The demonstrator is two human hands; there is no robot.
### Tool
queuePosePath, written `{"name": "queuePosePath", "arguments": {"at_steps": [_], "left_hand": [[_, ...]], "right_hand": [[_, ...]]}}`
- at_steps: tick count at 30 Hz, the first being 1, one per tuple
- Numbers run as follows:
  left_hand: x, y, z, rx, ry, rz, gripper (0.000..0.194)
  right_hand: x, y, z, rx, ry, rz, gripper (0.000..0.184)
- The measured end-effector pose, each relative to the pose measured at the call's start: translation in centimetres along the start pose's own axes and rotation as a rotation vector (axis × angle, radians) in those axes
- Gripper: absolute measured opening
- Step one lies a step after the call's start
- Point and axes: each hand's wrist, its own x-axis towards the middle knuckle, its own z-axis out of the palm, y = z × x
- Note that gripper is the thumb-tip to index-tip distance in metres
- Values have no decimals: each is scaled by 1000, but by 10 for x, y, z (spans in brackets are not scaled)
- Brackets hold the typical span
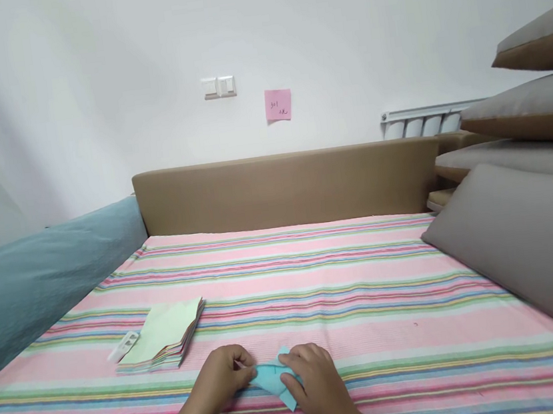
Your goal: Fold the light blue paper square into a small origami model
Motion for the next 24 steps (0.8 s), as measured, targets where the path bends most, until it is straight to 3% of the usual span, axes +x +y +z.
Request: {"name": "queuePosePath", "arguments": {"at_steps": [8,14,24], "left_hand": [[0,2,3,-34,-8,32,21],[-1,3,2,7,21,10,12],[-2,2,0,46,2,33,15]], "right_hand": [[-1,-2,3,-38,52,-50,29],[0,-4,1,-98,16,-64,29],[1,-6,4,-114,-9,-75,34]]}}
